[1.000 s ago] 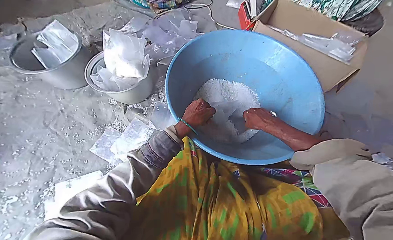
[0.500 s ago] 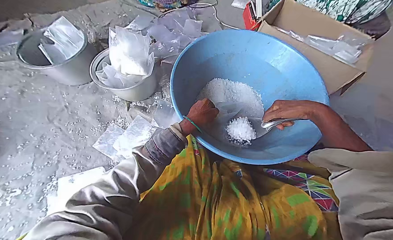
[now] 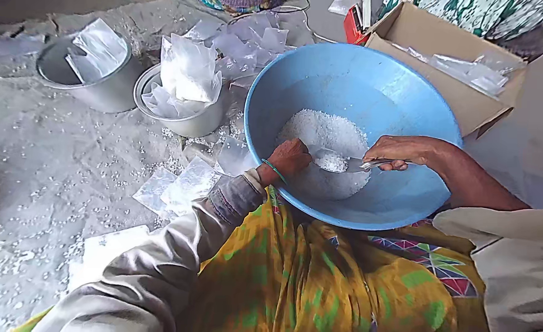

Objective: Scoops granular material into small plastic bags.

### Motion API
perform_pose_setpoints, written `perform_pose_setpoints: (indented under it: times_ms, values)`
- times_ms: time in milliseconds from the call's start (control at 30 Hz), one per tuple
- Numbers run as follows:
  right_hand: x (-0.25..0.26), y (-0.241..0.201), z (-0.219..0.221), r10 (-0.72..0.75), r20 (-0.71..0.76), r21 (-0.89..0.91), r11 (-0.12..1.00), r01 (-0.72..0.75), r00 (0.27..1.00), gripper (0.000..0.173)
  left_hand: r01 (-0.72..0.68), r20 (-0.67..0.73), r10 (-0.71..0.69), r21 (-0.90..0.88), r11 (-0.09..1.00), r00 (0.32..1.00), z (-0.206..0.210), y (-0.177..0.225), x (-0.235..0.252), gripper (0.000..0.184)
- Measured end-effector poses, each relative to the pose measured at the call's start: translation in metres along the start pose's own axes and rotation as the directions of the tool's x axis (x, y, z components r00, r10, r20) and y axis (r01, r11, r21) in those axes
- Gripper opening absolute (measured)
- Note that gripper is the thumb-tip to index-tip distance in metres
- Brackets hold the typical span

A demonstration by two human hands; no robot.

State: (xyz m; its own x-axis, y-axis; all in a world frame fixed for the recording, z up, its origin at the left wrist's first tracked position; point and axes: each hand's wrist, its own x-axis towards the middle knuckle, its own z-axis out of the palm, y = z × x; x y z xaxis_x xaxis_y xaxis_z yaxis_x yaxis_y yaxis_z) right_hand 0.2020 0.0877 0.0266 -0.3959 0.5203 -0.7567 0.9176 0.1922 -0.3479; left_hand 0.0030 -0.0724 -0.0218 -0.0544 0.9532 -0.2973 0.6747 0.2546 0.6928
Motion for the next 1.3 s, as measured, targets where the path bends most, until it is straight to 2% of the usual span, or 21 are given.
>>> perform_pose_setpoints:
  times_ms: [167,233,433,533,633,733,800,867,933,1000,1067,1167,1233,1300]
  values:
    - [-0.008,-0.027,-0.005,0.064,-0.091,-0.092,0.993,-0.072,0.994,0.036,-0.036,0.026,0.035,0.069,0.997,0.999,0.000,0.003,-0.001,0.034]
    - [-0.009,-0.037,0.004,0.086,-0.066,-0.164,0.982,-0.095,0.994,0.034,-0.032,0.021,0.030,0.072,0.997,0.999,0.000,0.004,-0.001,0.034]
    - [-0.024,-0.037,0.006,0.091,-0.099,-0.261,0.959,-0.114,0.991,0.039,0.077,0.006,-0.078,0.066,0.995,0.997,0.000,0.005,-0.002,0.034]
    - [-0.047,-0.016,-0.013,0.021,-0.219,-0.299,0.950,-0.088,0.976,0.045,0.105,-0.016,-0.105,0.063,0.992,0.994,-0.001,0.005,0.000,0.034]
    - [-0.073,0.002,-0.028,0.012,-0.389,-0.242,0.964,-0.115,0.921,0.044,0.102,-0.040,-0.100,0.049,0.994,0.994,0.000,0.004,-0.001,0.034]
    - [-0.066,0.023,-0.031,0.012,-0.496,-0.176,0.978,-0.114,0.868,0.043,0.083,-0.052,-0.080,0.064,0.994,0.995,0.000,0.004,-0.002,0.034]
    - [-0.048,0.033,-0.026,-0.002,-0.500,-0.169,0.981,-0.095,0.866,0.041,0.080,-0.046,-0.076,0.085,0.993,0.996,-0.001,0.004,-0.001,0.034]
    - [-0.027,0.038,-0.018,-0.048,-0.486,-0.244,0.966,-0.083,0.873,0.042,0.078,-0.050,-0.074,0.086,0.993,0.996,0.000,0.003,-0.001,0.035]
    - [-0.010,0.035,-0.006,-0.159,-0.488,-0.351,0.936,-0.026,0.858,0.046,0.080,-0.058,-0.075,0.074,0.994,0.995,-0.001,0.002,-0.001,0.036]
    - [0.001,0.026,0.011,-0.291,-0.458,-0.386,0.916,0.107,0.840,0.050,0.079,-0.061,-0.075,0.056,0.995,0.995,-0.001,0.002,-0.001,0.037]
    - [0.010,0.014,0.027,-0.366,-0.375,-0.315,0.915,0.254,0.852,0.055,0.067,-0.060,-0.063,0.060,0.996,0.996,0.000,0.001,-0.001,0.038]
    - [0.027,0.000,0.049,-0.382,-0.261,-0.248,0.914,0.321,0.886,0.063,0.059,-0.051,-0.055,0.088,0.994,0.997,0.000,0.001,0.000,0.038]
    - [0.039,-0.006,0.059,-0.358,-0.240,-0.220,0.925,0.309,0.902,0.055,0.053,-0.050,-0.049,0.097,0.994,0.998,0.000,0.001,-0.001,0.037]
    - [0.041,-0.015,0.065,-0.303,-0.221,-0.099,0.953,0.287,0.927,0.039,0.056,-0.048,-0.052,0.089,0.994,0.998,0.000,0.002,-0.002,0.036]
